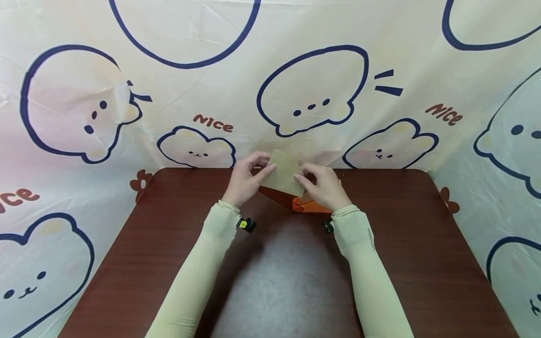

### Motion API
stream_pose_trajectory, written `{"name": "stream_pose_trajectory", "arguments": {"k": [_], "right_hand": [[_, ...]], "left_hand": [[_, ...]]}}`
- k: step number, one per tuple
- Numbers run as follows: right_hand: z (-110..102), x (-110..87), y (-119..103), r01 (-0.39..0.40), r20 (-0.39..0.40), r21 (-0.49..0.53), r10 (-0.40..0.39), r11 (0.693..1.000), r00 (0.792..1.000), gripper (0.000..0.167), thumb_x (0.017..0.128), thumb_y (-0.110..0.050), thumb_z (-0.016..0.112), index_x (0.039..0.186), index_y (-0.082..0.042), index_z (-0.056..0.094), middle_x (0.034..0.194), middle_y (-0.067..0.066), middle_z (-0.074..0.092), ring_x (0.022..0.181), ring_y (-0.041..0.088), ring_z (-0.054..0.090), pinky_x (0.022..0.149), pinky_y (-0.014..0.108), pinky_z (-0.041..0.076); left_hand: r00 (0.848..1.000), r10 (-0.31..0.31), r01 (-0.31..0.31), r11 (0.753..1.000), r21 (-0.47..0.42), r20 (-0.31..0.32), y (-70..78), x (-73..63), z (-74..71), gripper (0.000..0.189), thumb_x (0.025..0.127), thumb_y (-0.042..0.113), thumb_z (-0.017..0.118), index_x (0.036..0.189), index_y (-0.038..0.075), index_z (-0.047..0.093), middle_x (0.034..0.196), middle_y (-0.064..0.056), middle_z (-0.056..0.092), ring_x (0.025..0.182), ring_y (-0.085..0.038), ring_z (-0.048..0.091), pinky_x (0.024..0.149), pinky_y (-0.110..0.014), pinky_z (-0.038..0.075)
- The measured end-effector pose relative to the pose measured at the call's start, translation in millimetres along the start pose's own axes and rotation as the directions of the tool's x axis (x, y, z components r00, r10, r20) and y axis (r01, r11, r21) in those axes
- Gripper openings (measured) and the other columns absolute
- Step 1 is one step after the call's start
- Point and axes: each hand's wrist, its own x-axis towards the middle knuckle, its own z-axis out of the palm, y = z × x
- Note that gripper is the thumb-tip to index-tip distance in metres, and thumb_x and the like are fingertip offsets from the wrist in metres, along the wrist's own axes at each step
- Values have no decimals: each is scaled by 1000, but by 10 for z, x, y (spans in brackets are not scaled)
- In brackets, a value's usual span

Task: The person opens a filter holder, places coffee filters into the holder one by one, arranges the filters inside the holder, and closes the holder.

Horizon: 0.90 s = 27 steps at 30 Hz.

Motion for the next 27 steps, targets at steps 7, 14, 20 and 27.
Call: {"name": "stream_pose_trajectory", "arguments": {"k": [7, 14, 20, 27], "right_hand": [[29, -22, 39, -26, 5, 29, 26, 999, 1000, 10, 100, -21, 71, 97, -12, 68, 86, 4, 67, 79, 18, 59, 73, 30, 52], [17, -47, 64, -22, -32, 26, 23, 999, 999, 11, 100, -19, 71, 93, -11, 68, 81, 4, 64, 77, 19, 56, 70, 27, 48], [-66, -53, 63, -7, -120, 72, 15, 997, 993, 10, 101, -16, 69, 96, -8, 70, 82, 5, 64, 74, 18, 57, 69, 20, 48], [-116, -64, 88, 31, -140, 44, -25, 999, 990, 6, 100, -12, 69, 95, -8, 70, 79, 4, 63, 70, 16, 54, 64, 19, 45]], "left_hand": [[996, -11, 7, 999, -48, -84, -14, -2, -10, 24, 96, 17, 75, 118, 8, 72, 102, -8, 76, 92, -18, 70, 86, -35, 57], [995, -39, 26, 990, -137, -96, -30, -8, -20, 27, 98, 17, 73, 122, 7, 67, 107, -12, 76, 95, -22, 71, 89, -44, 59], [995, -57, 41, 983, -180, -87, -57, -10, -12, 30, 97, 13, 73, 125, 5, 64, 107, -15, 76, 97, -25, 70, 95, -51, 56], [997, -64, 60, 990, -127, -33, -54, -22, -46, 35, 96, 18, 76, 129, 11, 64, 113, -9, 73, 95, -21, 66, 91, -43, 56]]}}
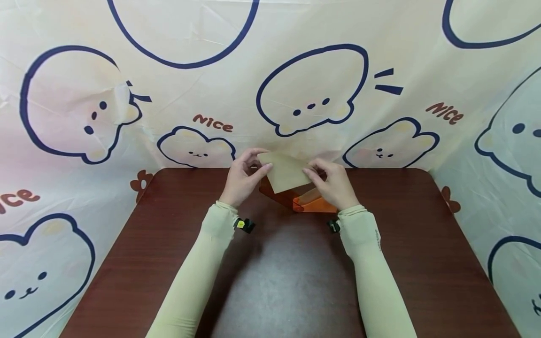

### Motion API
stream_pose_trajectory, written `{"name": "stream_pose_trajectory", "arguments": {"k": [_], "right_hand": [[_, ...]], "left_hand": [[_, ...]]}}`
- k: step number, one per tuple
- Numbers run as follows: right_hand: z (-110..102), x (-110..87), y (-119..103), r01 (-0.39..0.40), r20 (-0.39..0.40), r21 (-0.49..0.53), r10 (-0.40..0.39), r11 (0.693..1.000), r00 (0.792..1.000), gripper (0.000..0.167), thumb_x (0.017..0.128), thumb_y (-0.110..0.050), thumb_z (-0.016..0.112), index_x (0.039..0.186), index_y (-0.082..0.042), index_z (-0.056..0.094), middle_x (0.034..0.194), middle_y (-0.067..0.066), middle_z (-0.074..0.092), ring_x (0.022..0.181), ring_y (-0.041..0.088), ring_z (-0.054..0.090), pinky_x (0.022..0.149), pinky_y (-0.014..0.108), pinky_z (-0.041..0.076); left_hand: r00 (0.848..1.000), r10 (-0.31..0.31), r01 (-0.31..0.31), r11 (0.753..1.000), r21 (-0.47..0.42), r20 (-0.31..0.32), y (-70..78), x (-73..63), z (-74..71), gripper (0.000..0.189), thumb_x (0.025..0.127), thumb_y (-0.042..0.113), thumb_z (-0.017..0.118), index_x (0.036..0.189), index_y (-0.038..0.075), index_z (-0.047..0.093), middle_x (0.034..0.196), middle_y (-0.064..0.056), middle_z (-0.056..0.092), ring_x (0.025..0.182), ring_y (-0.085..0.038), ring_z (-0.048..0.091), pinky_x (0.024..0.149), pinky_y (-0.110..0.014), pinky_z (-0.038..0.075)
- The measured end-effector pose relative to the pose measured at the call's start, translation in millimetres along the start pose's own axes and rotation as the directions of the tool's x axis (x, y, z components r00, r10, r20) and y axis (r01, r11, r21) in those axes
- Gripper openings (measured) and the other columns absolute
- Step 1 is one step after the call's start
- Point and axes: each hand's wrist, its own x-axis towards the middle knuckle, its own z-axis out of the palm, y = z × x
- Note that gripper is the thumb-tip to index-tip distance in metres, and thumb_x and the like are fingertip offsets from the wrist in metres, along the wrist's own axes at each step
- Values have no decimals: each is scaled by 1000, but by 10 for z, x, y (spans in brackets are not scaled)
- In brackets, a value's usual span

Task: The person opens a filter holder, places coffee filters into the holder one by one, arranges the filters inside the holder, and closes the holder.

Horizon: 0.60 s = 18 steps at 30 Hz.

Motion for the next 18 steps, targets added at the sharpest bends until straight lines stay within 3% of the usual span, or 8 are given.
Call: {"name": "stream_pose_trajectory", "arguments": {"k": [3, 7, 11, 18], "right_hand": [[-26, -3, 11, 16, 23, -26, -15, 1000, 1000, 4, 100, -11, 70, 96, -9, 71, 80, 3, 65, 71, 16, 54, 64, 19, 45], [-45, -1, 3, 26, 58, -34, -24, 999, 998, 3, 100, -12, 70, 100, -10, 73, 83, 3, 68, 73, 15, 55, 66, 20, 46], [-54, -1, -11, 8, 55, -18, -7, 1000, 998, 4, 100, -14, 70, 100, -11, 73, 82, 3, 67, 72, 17, 54, 64, 21, 46], [-42, -26, 32, -96, 60, -17, 96, 995, 994, 21, 102, -24, 69, 115, -8, 72, 91, 7, 74, 80, 18, 61, 71, 23, 50]], "left_hand": [[999, 30, -31, 999, 33, 21, 16, 21, -23, 37, 96, 21, 77, 130, 12, 65, 117, -5, 72, 97, -19, 65, 90, -39, 54], [998, 56, -59, 996, 64, 40, 28, 37, -54, 39, 94, 22, 79, 129, 11, 67, 116, -4, 74, 103, -16, 66, 98, -39, 52], [997, 54, -57, 996, 67, 51, 20, 28, -58, 37, 94, 21, 78, 129, 13, 68, 118, -3, 75, 105, -16, 66, 103, -41, 52], [999, 53, -53, 999, 5, -7, 14, 20, -54, 36, 95, 15, 77, 129, 11, 67, 121, -8, 73, 106, -18, 67, 105, -44, 51]]}}
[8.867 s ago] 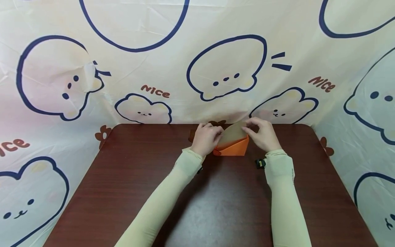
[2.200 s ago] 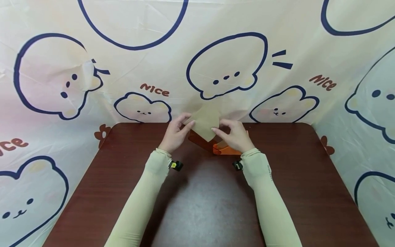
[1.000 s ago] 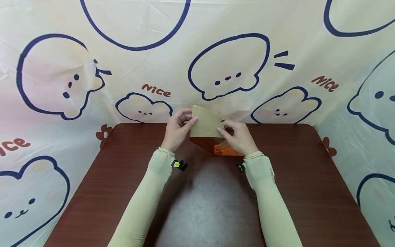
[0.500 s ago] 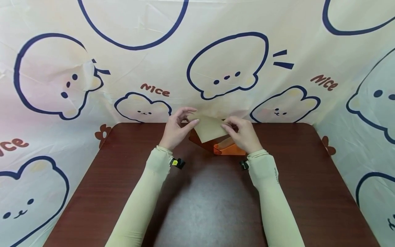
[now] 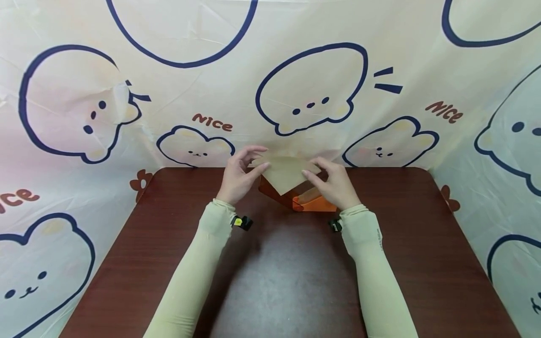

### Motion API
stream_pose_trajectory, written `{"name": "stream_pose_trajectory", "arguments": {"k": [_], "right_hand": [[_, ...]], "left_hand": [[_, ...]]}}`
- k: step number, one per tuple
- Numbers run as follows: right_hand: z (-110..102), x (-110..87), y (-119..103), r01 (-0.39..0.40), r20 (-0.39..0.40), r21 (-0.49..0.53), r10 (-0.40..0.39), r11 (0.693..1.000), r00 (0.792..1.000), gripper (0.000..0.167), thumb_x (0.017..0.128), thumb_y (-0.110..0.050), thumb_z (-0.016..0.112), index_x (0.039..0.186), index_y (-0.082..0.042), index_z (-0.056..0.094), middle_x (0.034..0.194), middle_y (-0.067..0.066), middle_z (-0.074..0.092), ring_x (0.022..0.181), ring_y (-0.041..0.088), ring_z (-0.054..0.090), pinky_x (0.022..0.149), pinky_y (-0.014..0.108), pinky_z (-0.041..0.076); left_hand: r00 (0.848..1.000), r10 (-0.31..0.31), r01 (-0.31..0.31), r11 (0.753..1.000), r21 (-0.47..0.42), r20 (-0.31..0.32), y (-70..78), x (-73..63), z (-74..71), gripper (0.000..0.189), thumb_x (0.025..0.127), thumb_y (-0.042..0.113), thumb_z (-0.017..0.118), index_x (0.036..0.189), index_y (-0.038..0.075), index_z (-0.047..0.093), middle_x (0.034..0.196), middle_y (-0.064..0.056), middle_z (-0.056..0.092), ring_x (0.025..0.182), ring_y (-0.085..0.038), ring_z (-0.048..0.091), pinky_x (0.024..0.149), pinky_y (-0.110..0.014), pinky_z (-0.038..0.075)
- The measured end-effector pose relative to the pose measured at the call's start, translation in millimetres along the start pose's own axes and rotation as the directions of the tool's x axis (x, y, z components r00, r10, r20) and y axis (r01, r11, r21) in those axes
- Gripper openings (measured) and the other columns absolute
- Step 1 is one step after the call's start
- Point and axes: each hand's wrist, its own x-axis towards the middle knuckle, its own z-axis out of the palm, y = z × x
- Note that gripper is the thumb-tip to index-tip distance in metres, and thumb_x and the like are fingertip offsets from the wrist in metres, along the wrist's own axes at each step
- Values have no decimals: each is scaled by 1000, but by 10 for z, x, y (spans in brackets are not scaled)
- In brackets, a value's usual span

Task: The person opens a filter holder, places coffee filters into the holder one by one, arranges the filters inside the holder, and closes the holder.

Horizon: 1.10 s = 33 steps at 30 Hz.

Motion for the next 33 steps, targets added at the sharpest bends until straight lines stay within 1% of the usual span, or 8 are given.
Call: {"name": "stream_pose_trajectory", "arguments": {"k": [3, 6, 9, 15, 20, 26, 30, 33], "right_hand": [[-5, -14, 15, -41, 20, 15, 41, 999, 999, 26, 103, -28, 67, 118, -8, 74, 95, 9, 77, 85, 20, 65, 74, 24, 52], [-20, -25, 16, -61, 13, 43, 61, 997, 998, 27, 103, -30, 66, 115, -7, 76, 95, 10, 78, 86, 21, 68, 74, 21, 53], [-38, -30, 10, -60, -13, 69, 61, 996, 998, 26, 103, -29, 66, 112, -7, 75, 95, 11, 78, 85, 18, 69, 75, 17, 52], [-61, -25, -1, -36, -64, 90, 42, 995, 997, 23, 103, -26, 67, 113, -5, 74, 94, 12, 76, 80, 6, 67, 73, 14, 53], [-81, -15, -9, -17, -93, 84, 25, 996, 995, 21, 102, -23, 68, 113, -5, 73, 92, 13, 74, 76, 7, 64, 70, 15, 52], [-99, -5, -13, 17, -88, 47, -13, 999, 996, 19, 100, -16, 70, 115, -5, 73, 94, 12, 74, 77, 15, 68, 71, 12, 52], [-105, 11, -27, 51, -75, -5, -51, 999, 996, 16, 100, -14, 70, 114, -7, 74, 96, 10, 75, 78, 18, 68, 73, 11, 51], [-106, 22, -22, 66, -75, -23, -68, 998, 995, 14, 99, -14, 71, 111, -7, 74, 97, 9, 75, 79, 15, 66, 74, 12, 50]], "left_hand": [[1000, 17, -18, 999, -28, -21, -8, 5, 6, 35, 95, 13, 76, 128, 9, 66, 112, -11, 74, 102, -19, 69, 103, -48, 52], [999, 28, -28, 999, -34, -20, -27, 5, 14, 35, 95, 12, 76, 128, 7, 66, 107, -11, 74, 99, -19, 69, 102, -46, 52], [1000, 21, -21, 999, -24, 2, -52, -3, 13, 35, 95, 12, 76, 128, 7, 66, 105, -11, 74, 98, -18, 69, 103, -40, 52], [998, -17, 16, 1000, 6, 64, -90, -32, 14, 37, 95, 11, 76, 130, 11, 64, 100, -9, 72, 94, -19, 64, 98, -38, 51], [992, -37, 29, 997, 69, 117, -98, -55, 26, 39, 94, 14, 77, 131, 16, 65, 103, -5, 73, 99, -19, 63, 99, -43, 52], [983, -33, 8, 990, 137, 179, -83, -59, 54, 39, 94, 16, 78, 131, 20, 66, 113, -1, 73, 99, -17, 64, 95, -39, 55], [978, -8, -30, 984, 178, 207, -54, -29, 103, 34, 96, 17, 76, 129, 17, 69, 120, 0, 73, 104, -14, 66, 97, -36, 56], [979, 11, -59, 970, 234, 204, -47, -3, 165, 27, 97, 16, 74, 123, 12, 74, 119, -3, 75, 105, -15, 68, 98, -34, 56]]}}
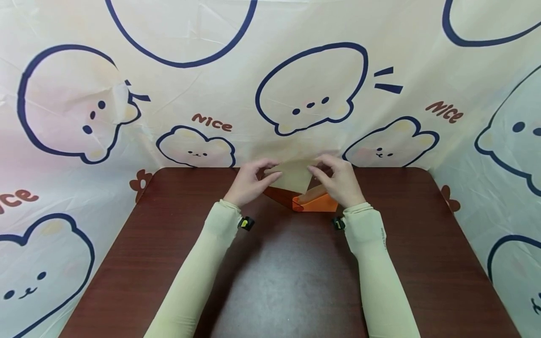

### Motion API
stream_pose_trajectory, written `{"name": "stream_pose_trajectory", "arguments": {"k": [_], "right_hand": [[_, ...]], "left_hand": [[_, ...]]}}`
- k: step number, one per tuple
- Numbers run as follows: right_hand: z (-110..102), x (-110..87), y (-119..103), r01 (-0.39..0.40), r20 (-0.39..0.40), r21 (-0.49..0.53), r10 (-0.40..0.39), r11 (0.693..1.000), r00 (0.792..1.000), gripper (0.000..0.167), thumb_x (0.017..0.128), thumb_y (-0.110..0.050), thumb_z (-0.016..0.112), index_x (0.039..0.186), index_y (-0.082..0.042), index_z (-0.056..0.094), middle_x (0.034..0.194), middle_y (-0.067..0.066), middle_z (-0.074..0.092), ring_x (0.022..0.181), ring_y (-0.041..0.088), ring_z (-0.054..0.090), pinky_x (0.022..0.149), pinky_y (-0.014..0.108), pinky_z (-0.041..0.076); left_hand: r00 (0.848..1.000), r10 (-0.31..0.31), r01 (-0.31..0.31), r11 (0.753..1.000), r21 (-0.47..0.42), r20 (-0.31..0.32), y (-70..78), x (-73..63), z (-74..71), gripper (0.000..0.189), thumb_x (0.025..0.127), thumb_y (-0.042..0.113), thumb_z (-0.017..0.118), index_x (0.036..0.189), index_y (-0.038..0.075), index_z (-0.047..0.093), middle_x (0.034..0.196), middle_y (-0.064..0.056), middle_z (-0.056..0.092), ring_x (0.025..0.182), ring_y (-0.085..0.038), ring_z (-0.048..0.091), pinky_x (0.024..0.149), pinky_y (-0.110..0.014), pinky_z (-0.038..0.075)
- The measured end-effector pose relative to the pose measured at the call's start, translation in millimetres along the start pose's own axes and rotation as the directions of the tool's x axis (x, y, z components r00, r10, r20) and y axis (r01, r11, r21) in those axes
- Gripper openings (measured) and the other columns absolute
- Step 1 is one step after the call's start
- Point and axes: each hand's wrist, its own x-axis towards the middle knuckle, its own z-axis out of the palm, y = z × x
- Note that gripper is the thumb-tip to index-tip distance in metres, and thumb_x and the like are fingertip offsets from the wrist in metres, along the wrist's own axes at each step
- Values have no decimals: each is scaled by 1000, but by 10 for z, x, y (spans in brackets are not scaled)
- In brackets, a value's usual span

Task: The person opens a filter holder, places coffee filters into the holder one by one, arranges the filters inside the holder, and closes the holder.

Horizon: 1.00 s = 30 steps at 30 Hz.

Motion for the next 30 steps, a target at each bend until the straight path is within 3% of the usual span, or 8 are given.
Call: {"name": "stream_pose_trajectory", "arguments": {"k": [6, 12, 17, 24, 30], "right_hand": [[-53, -11, 23, 1, -24, 17, 0, 1000, 1000, 12, 99, -14, 72, 109, -8, 74, 95, 9, 74, 79, 4, 62, 78, 12, 50], [-166, -30, 66, -51, -12, -6, 51, 999, 999, 9, 99, -15, 72, 104, -9, 74, 94, 8, 73, 84, 14, 62, 80, 10, 48], [-260, -57, 141, -93, 21, -21, 94, 995, 995, 12, 98, -16, 73, 107, -9, 75, 100, 10, 73, 88, 21, 65, 80, 11, 49], [-325, -116, 300, -115, 37, -65, 118, 991, 992, 14, 97, -14, 74, 109, -7, 75, 103, 12, 74, 97, 24, 62, 98, 49, 49], [-350, -173, 398, -123, 54, -73, 127, 990, 990, 13, 96, -11, 74, 109, -7, 76, 105, 13, 74, 97, 25, 62, 97, 53, 50]], "left_hand": [[998, 21, -17, 998, 69, -59, 5, 50, 143, 16, 96, 13, 74, 111, 9, 78, 110, -6, 78, 97, -18, 69, 90, -31, 58], [998, 49, -38, 977, 212, -47, 20, 101, 307, 14, 96, 18, 76, 108, 12, 78, 103, -3, 76, 90, -17, 64, 88, -35, 53], [996, 84, -83, 915, 395, 15, 38, 143, 457, 16, 98, 24, 74, 111, 15, 77, 99, 0, 77, 95, -17, 67, 100, -40, 48], [991, 95, -130, 825, 549, 91, 31, 177, 649, 13, 101, 27, 69, 111, 20, 74, 94, 6, 77, 99, -15, 68, 106, -38, 46], [986, 95, -161, 763, 626, 139, 31, 163, 773, 13, 103, 30, 66, 110, 24, 76, 97, 10, 78, 100, -14, 65, 106, -39, 45]]}}
